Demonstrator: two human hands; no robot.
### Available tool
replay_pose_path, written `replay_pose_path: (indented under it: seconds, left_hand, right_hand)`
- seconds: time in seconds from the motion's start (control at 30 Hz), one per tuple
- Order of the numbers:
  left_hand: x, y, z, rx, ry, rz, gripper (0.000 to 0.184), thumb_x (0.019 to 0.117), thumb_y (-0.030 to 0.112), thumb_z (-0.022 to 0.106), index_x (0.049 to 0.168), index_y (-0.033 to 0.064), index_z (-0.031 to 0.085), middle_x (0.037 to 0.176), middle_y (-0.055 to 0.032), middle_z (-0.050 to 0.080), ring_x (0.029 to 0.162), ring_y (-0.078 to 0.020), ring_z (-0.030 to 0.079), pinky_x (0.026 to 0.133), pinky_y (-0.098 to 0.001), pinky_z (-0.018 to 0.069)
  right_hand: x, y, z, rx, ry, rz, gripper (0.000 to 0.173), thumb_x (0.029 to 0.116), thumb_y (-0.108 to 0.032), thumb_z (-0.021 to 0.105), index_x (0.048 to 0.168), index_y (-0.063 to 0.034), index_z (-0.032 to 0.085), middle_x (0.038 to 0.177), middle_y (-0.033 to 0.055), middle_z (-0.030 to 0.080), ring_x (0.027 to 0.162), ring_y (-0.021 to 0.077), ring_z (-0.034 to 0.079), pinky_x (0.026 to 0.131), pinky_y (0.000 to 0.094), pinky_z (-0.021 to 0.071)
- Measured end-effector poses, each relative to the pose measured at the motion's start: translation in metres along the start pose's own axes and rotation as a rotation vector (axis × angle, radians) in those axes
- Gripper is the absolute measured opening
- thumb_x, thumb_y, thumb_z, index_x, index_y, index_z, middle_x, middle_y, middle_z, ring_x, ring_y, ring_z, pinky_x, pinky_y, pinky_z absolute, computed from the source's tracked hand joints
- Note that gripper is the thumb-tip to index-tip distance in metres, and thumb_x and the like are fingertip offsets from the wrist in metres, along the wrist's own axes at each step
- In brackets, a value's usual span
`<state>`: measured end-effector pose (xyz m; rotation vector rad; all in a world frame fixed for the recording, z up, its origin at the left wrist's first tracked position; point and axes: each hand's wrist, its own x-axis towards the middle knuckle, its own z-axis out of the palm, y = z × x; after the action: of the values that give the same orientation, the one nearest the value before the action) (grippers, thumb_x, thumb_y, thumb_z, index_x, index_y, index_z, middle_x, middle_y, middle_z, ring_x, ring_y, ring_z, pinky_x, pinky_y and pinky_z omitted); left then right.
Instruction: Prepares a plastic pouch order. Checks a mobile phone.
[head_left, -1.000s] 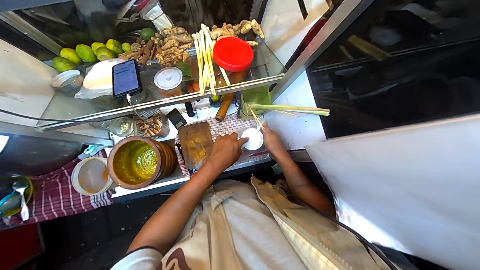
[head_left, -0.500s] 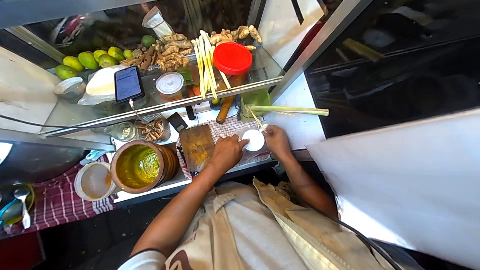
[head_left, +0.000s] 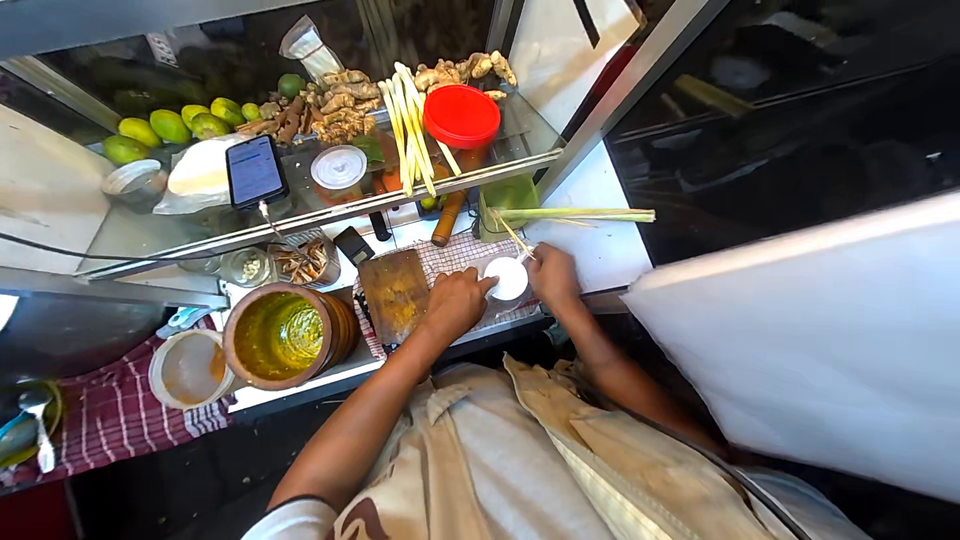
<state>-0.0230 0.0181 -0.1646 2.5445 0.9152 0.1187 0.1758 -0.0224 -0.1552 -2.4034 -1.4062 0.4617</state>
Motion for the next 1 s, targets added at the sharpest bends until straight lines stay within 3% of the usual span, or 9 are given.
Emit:
replay_pose_path:
  seconds: [0.13, 0.2, 0.3, 0.37, 0.47, 0.53, 0.73, 0.87, 1.0]
  left_hand:
    - [0.002, 0.003, -0.002, 0.003, -0.024, -0.019, 0.042, 0.0955, 0.016, 0.059, 0.136, 0.0268, 0.067, 0.102, -0.0110, 0.068, 0.091, -0.0294, 0.066, 0.075, -0.0492, 0.0503]
    - [0.003, 0.003, -0.002, 0.003, -0.026, -0.021, 0.043, 0.0956, 0.016, 0.059, 0.136, 0.0270, 0.067, 0.102, -0.0115, 0.068, 0.091, -0.0296, 0.066, 0.076, -0.0494, 0.0505]
    - [0.007, 0.000, 0.002, -0.002, -0.018, -0.017, 0.046, 0.0954, 0.017, 0.057, 0.139, 0.0296, 0.065, 0.101, -0.0116, 0.067, 0.090, -0.0295, 0.066, 0.075, -0.0494, 0.0504]
    - [0.007, -0.001, 0.007, -0.003, 0.001, -0.012, 0.046, 0.0948, 0.017, 0.057, 0.139, 0.0300, 0.065, 0.099, -0.0106, 0.067, 0.088, -0.0285, 0.066, 0.074, -0.0484, 0.0500]
    - [-0.001, -0.001, 0.002, -0.073, 0.066, -0.007, 0.044, 0.0945, 0.015, 0.058, 0.137, 0.0212, 0.066, 0.097, -0.0099, 0.067, 0.087, -0.0280, 0.066, 0.073, -0.0479, 0.0515]
    - [-0.011, -0.002, -0.004, -0.174, 0.185, -0.006, 0.039, 0.0951, 0.013, 0.057, 0.133, 0.0147, 0.067, 0.094, -0.0091, 0.066, 0.084, -0.0260, 0.066, 0.073, -0.0459, 0.0545]
    - [-0.042, -0.003, -0.017, -0.594, 0.458, -0.153, 0.030, 0.0985, 0.010, 0.057, 0.125, 0.0091, 0.069, 0.096, -0.0061, 0.060, 0.075, -0.0124, 0.059, 0.066, -0.0281, 0.0532]
    - [-0.043, -0.008, -0.007, -0.772, 0.346, -0.318, 0.038, 0.1017, 0.020, 0.060, 0.138, 0.0105, 0.057, 0.118, -0.0116, 0.065, 0.086, -0.0167, 0.067, 0.074, -0.0342, 0.0587]
    - [-0.040, -0.013, 0.013, -0.745, 0.302, -0.355, 0.048, 0.0992, 0.025, 0.064, 0.142, 0.0091, 0.052, 0.109, -0.0125, 0.064, 0.081, -0.0190, 0.064, 0.072, -0.0362, 0.0568]
  right_hand:
    - [-0.019, -0.009, -0.011, -0.044, 0.130, -0.103, 0.020, 0.1066, -0.015, 0.052, 0.111, -0.0033, 0.067, 0.094, 0.0222, 0.069, 0.084, 0.0406, 0.070, 0.070, 0.0589, 0.0566]
    - [-0.026, -0.012, -0.013, 0.009, 0.125, -0.150, 0.022, 0.1070, -0.014, 0.049, 0.117, -0.0030, 0.065, 0.102, 0.0218, 0.067, 0.093, 0.0394, 0.068, 0.079, 0.0571, 0.0559]
    - [-0.032, -0.018, -0.013, 0.174, 0.067, -0.155, 0.021, 0.1105, -0.018, 0.043, 0.118, -0.0044, 0.057, 0.092, 0.0173, 0.063, 0.073, 0.0316, 0.065, 0.063, 0.0508, 0.0548]
    - [-0.033, -0.018, -0.014, 0.191, 0.016, -0.128, 0.019, 0.1064, -0.017, 0.051, 0.121, -0.0047, 0.055, 0.093, 0.0179, 0.063, 0.069, 0.0311, 0.063, 0.059, 0.0496, 0.0533]
    - [-0.023, -0.012, -0.010, 0.081, -0.057, -0.111, 0.058, 0.0869, -0.013, 0.071, 0.138, -0.0024, 0.047, 0.130, 0.0258, 0.055, 0.104, 0.0404, 0.064, 0.080, 0.0569, 0.0558]
    - [-0.017, -0.008, -0.009, 0.053, -0.098, -0.080, 0.058, 0.0939, -0.023, 0.073, 0.141, -0.0010, 0.048, 0.136, 0.0288, 0.053, 0.113, 0.0443, 0.063, 0.088, 0.0601, 0.0544]
    - [-0.022, -0.010, -0.017, 0.071, -0.022, -0.104, 0.016, 0.1037, -0.012, 0.059, 0.111, 0.0010, 0.064, 0.103, 0.0250, 0.063, 0.091, 0.0421, 0.065, 0.078, 0.0590, 0.0546]
    - [-0.023, -0.014, -0.018, -0.096, 0.089, -0.181, 0.017, 0.1043, -0.011, 0.054, 0.117, -0.0031, 0.062, 0.110, 0.0253, 0.061, 0.100, 0.0456, 0.064, 0.078, 0.0603, 0.0549]
    - [-0.027, -0.016, -0.020, -0.154, 0.070, -0.148, 0.021, 0.1079, -0.014, 0.049, 0.124, -0.0030, 0.054, 0.102, 0.0263, 0.063, 0.091, 0.0467, 0.067, 0.070, 0.0596, 0.0564]
